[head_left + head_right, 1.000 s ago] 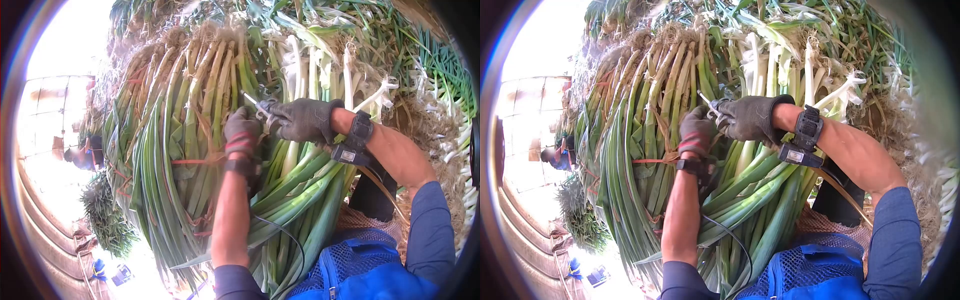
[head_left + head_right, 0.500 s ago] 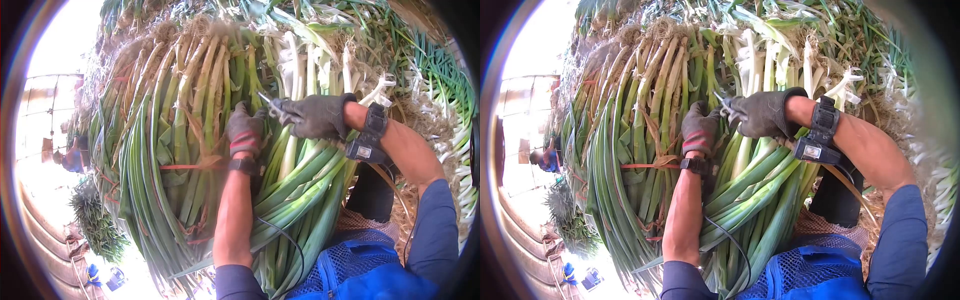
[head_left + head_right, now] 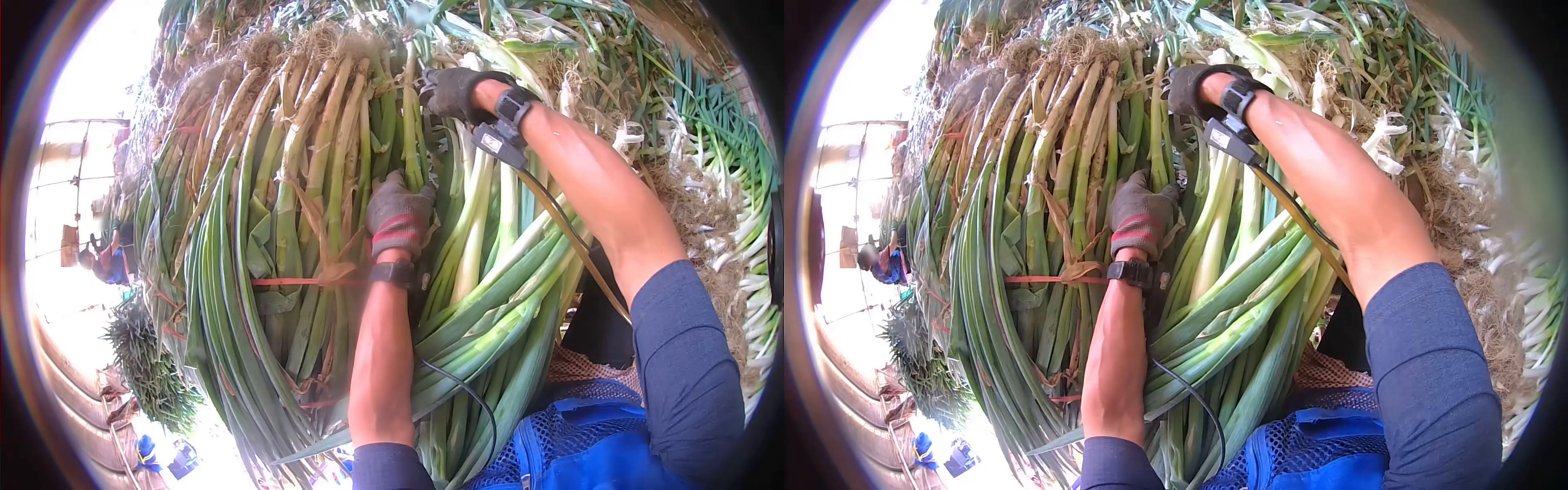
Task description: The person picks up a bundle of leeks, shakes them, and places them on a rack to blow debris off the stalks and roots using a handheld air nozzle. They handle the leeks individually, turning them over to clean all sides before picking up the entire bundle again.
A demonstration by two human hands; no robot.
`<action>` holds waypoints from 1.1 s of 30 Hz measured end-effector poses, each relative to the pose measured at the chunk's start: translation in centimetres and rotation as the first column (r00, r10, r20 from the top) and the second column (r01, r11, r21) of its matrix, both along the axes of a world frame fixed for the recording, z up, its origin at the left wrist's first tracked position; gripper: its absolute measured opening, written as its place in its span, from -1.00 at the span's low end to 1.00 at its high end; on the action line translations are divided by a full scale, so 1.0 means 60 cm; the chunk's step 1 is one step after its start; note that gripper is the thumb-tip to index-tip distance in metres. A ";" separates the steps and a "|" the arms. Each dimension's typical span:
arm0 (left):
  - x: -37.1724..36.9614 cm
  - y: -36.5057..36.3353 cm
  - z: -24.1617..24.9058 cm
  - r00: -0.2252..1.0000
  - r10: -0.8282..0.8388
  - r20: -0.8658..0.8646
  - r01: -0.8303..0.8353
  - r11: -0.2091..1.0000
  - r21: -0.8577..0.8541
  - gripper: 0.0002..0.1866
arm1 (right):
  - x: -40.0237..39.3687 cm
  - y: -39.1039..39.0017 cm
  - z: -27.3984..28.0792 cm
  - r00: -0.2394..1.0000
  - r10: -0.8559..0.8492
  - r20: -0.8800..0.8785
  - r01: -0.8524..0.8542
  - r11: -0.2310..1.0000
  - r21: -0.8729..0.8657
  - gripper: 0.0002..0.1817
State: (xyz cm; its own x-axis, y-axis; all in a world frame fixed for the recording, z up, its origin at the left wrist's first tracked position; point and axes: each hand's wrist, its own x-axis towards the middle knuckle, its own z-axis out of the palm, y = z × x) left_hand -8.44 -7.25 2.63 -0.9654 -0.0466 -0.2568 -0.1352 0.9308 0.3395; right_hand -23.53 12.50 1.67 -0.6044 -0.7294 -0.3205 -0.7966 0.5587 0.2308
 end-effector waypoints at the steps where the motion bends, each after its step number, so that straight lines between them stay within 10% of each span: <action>1: -0.003 -0.001 0.001 0.999 0.015 0.031 -0.015 1.000 0.001 -0.41 | 0.023 0.005 0.017 0.933 -0.218 0.287 0.286 0.932 -0.223 -0.57; 3: -0.008 -0.001 0.003 0.995 0.048 0.091 -0.048 0.999 0.004 -0.42 | 0.082 0.019 0.042 0.477 -0.295 0.828 0.827 0.470 -0.309 -0.32; 5: -0.005 -0.001 0.004 0.989 0.071 0.131 -0.075 0.997 0.027 -0.41 | 0.160 0.038 0.033 0.493 -0.060 0.868 0.806 0.406 -0.430 -0.30; 10: 0.021 -0.013 0.007 0.990 0.033 0.138 -0.031 0.999 -0.019 -0.39 | 0.283 0.064 0.110 0.444 -0.267 0.855 0.797 0.554 -0.241 -0.18; 15: 0.055 -0.016 0.034 0.977 0.105 0.184 -0.103 0.994 -0.020 -0.41 | 0.193 0.029 0.091 0.504 -0.305 0.808 0.828 0.436 -0.352 -0.28; 19: 0.066 -0.010 0.050 0.978 0.108 0.181 -0.111 0.994 0.006 -0.42 | 0.108 0.032 -0.016 0.721 -0.295 0.627 0.661 0.561 -0.497 -0.39; 25: 0.077 -0.030 0.019 0.980 0.066 0.190 -0.070 0.997 0.013 -0.39 | 0.202 0.052 0.072 0.505 -0.400 0.765 0.843 0.418 -0.338 -0.29; 27: 0.076 -0.015 0.040 0.979 0.058 0.195 -0.060 0.998 0.001 -0.38 | 0.215 0.048 0.054 0.658 -0.188 0.729 0.745 0.305 -0.594 -0.25; 29: 0.082 -0.010 0.043 0.978 0.035 0.208 -0.030 0.999 -0.027 -0.40 | 0.225 0.044 0.074 0.540 -0.103 0.835 0.821 0.280 -0.497 -0.26; 31: 0.087 -0.003 0.053 0.972 0.010 0.235 -0.002 0.999 -0.034 -0.39 | 0.218 0.041 0.043 0.633 -0.334 0.699 0.755 0.469 -0.459 -0.27; 33: 0.095 -0.004 0.053 0.967 -0.009 0.256 0.004 1.000 0.021 -0.41 | 0.231 0.051 0.061 0.587 -0.222 0.779 0.772 0.445 -0.455 -0.22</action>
State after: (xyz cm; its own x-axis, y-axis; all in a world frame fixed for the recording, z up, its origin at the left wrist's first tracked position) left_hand -2.71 -7.48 5.82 -0.8674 -0.0324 -0.4966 -0.2139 0.9252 0.3133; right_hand -9.67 15.57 5.30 -0.8386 -0.4686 -0.2777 -0.0929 0.6254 -0.7747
